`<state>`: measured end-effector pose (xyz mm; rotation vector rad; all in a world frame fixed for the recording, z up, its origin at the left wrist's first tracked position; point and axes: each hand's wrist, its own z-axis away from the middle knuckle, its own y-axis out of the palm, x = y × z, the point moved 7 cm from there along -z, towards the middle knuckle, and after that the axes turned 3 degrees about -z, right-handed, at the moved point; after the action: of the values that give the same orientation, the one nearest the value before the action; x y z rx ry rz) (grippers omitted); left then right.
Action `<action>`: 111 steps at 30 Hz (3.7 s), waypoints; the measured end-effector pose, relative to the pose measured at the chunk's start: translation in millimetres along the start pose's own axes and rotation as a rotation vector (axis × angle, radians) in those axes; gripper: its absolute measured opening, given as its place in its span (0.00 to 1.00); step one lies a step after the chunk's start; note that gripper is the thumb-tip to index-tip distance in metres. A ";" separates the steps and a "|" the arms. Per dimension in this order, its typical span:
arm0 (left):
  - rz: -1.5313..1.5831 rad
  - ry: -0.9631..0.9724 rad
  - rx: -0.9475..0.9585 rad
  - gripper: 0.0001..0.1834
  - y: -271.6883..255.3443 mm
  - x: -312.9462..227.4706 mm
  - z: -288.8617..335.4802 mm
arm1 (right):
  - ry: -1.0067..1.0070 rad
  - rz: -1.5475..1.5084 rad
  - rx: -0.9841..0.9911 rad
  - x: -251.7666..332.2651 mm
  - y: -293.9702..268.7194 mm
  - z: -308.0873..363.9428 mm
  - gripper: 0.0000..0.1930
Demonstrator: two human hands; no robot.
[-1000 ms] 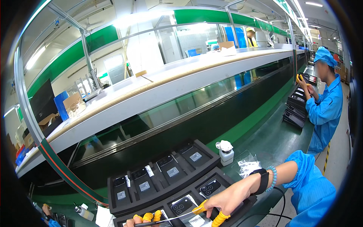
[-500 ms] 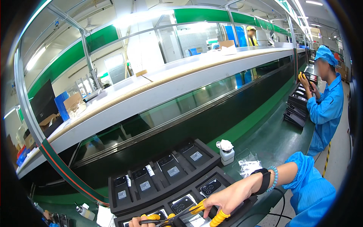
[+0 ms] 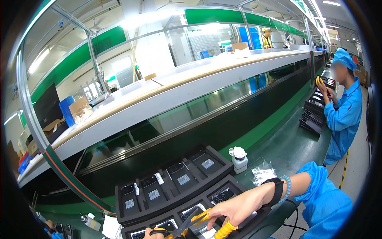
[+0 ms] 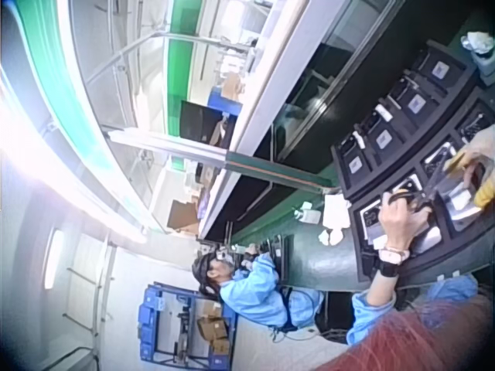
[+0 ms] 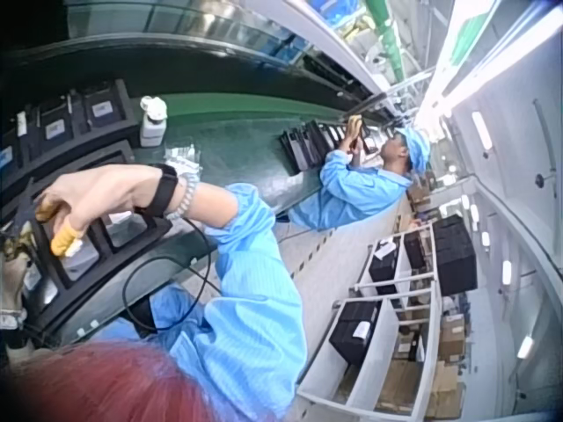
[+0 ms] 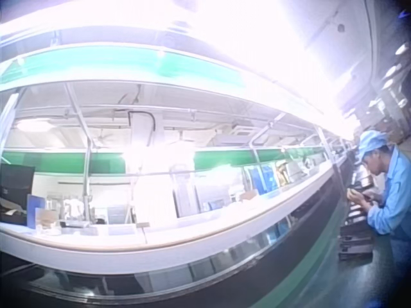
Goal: The recorder is assembling small electronic components on a production line.
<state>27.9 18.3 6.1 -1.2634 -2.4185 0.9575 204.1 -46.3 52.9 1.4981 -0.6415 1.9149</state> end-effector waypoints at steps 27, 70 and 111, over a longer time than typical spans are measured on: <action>-0.012 -0.121 -0.203 0.11 -24.4 17.2 9.2 | -0.036 -0.033 -0.003 20.9 26.6 -40.7 0.31; -0.080 -0.006 -0.158 0.09 -12.7 11.4 5.2 | -0.065 0.090 0.031 -1.8 13.5 -44.4 0.32; 0.029 -0.480 -0.154 0.20 -19.7 34.2 -8.0 | -0.319 0.244 -0.043 -3.9 14.3 -37.2 0.35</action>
<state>-0.9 41.2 22.3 -1.2322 -2.8902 1.2205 169.5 -30.8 40.2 1.7843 -1.0434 1.8349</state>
